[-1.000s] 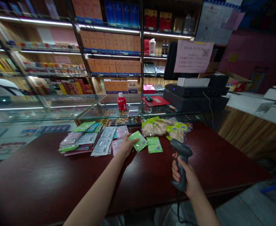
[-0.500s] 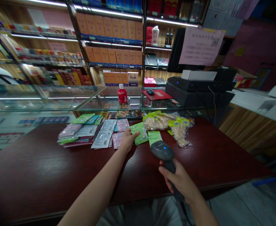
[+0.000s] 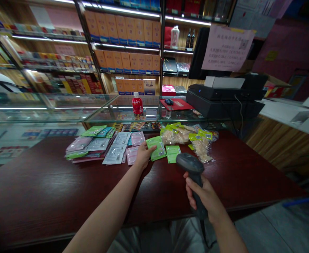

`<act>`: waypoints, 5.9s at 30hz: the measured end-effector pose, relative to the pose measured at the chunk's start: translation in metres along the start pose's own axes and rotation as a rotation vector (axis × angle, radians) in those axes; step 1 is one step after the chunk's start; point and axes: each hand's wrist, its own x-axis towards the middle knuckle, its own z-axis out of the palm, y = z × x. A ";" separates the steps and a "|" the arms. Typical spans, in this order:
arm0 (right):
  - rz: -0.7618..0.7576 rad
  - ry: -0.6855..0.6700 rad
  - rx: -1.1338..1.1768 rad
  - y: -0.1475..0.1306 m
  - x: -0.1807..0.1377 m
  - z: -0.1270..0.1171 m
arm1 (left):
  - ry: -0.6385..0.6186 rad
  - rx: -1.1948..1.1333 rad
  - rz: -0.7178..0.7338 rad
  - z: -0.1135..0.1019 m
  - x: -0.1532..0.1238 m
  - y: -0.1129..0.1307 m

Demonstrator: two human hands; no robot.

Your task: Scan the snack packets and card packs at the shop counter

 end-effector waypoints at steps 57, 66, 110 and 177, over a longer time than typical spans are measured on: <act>-0.066 -0.031 0.585 0.004 0.036 -0.051 | -0.662 1.422 0.474 0.072 -0.038 -0.010; -0.030 -0.014 0.604 0.004 0.032 -0.050 | -0.319 1.708 0.230 -0.014 -0.020 0.067; 0.021 -0.021 -0.130 0.015 -0.009 0.032 | -0.067 0.667 0.332 -0.033 -0.008 0.009; -0.021 -0.031 0.720 -0.002 0.033 -0.056 | -0.667 1.527 0.516 0.076 -0.043 -0.011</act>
